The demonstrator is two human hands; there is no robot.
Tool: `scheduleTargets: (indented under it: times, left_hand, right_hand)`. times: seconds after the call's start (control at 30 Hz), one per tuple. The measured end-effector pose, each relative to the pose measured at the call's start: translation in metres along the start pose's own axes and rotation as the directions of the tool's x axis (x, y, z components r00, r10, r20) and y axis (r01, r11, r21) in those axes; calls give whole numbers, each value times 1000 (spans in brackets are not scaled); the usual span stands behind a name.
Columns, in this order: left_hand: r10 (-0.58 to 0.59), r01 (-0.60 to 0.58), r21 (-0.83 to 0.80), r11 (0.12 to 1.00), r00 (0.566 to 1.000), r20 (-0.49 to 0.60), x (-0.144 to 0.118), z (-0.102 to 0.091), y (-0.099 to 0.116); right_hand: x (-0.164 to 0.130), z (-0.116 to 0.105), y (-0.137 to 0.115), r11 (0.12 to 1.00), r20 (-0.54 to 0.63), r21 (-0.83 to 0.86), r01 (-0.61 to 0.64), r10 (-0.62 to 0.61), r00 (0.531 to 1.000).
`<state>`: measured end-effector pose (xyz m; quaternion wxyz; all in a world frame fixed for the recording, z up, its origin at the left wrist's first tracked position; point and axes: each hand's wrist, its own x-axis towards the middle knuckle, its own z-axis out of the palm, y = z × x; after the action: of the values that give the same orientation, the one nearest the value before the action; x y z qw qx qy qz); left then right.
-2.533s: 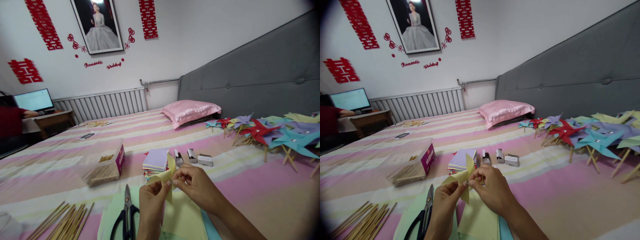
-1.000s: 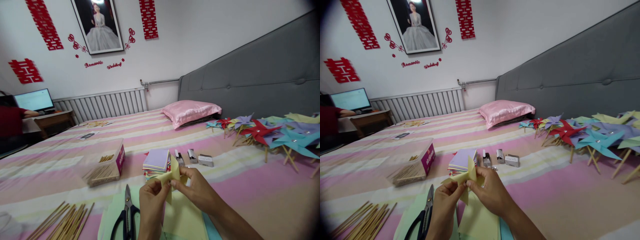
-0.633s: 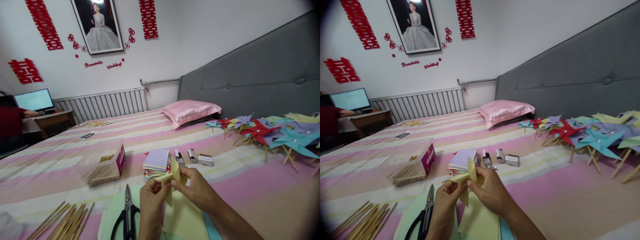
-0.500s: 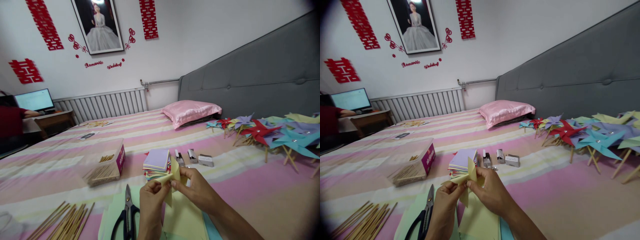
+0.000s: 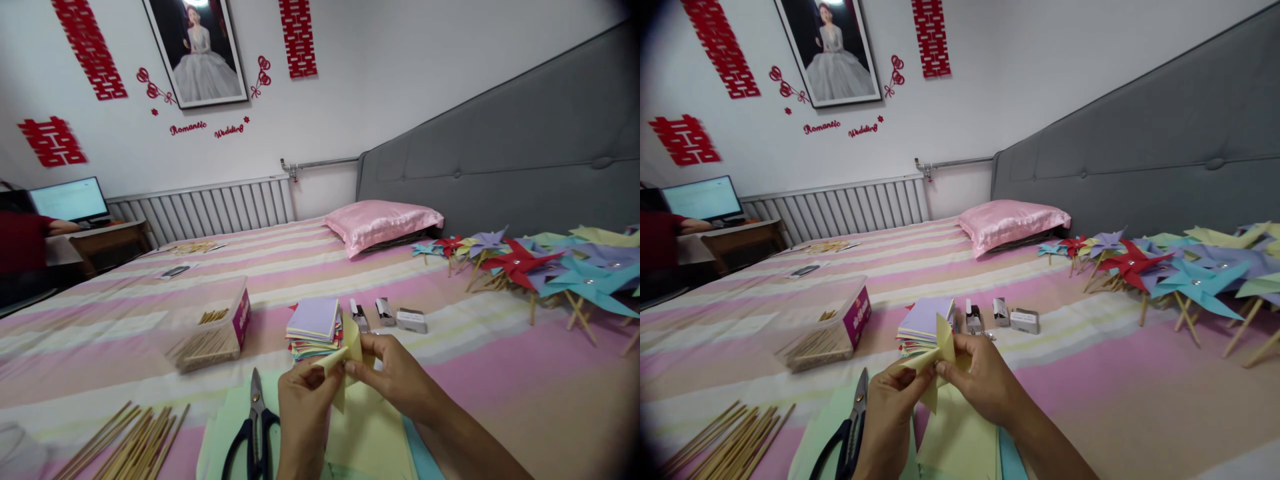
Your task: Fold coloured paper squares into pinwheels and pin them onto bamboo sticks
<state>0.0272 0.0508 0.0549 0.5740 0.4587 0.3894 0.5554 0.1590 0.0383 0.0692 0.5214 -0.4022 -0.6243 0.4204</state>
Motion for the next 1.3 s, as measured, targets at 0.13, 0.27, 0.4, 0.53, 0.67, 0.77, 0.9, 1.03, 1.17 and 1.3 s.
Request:
scheduleTargets:
  times: [0.13, 0.27, 0.4, 0.53, 0.67, 0.77, 0.9, 1.03, 1.17, 1.3]
  left_hand:
    - [10, -11, 34, 999, 1000, 21, -1, -1, -1]
    - [18, -21, 67, 997, 999, 45, 1, -1, -4]
    - [3, -8, 63, 998, 997, 77, 3, -2, -4]
    - [-20, 17, 43, 999, 996, 88, 4, -3, -4]
    - [-31, 22, 57, 998, 988, 153, 7, -5, -5]
    - [-32, 12, 95, 995, 977, 211, 6, -7, 1]
    - [4, -23, 176, 984, 994, 106, 2, -13, 17]
    - [88, -41, 302, 952, 986, -142, 7, -31, 23]
    - [176, 18, 610, 792, 951, -256, 15, -47, 21]
    - [242, 252, 915, 316, 911, -334, 13, -51, 33]
  right_hand:
    - [0, -1, 1, 1000, -7, 13, 1, -1, 1000]
    - [1, -3, 5, 999, -22, -50, -17, 15, 1000]
    - [3, -1, 10, 997, -49, -74, -30, 26, 998]
    - [2, -2, 12, 991, -67, -134, -25, 16, 998]
    - [3, -6, 11, 982, -53, -189, -18, 8, 999]
    - [3, -9, 9, 984, -32, -177, -2, -3, 999]
    - [4, -13, 6, 989, -61, -146, -10, 1, 998]
    - [4, -19, 7, 997, -139, -60, -57, 48, 989]
    - [5, -20, 13, 987, -228, 119, -110, 135, 964]
    - [7, -18, 18, 973, -265, 202, -112, 165, 950]
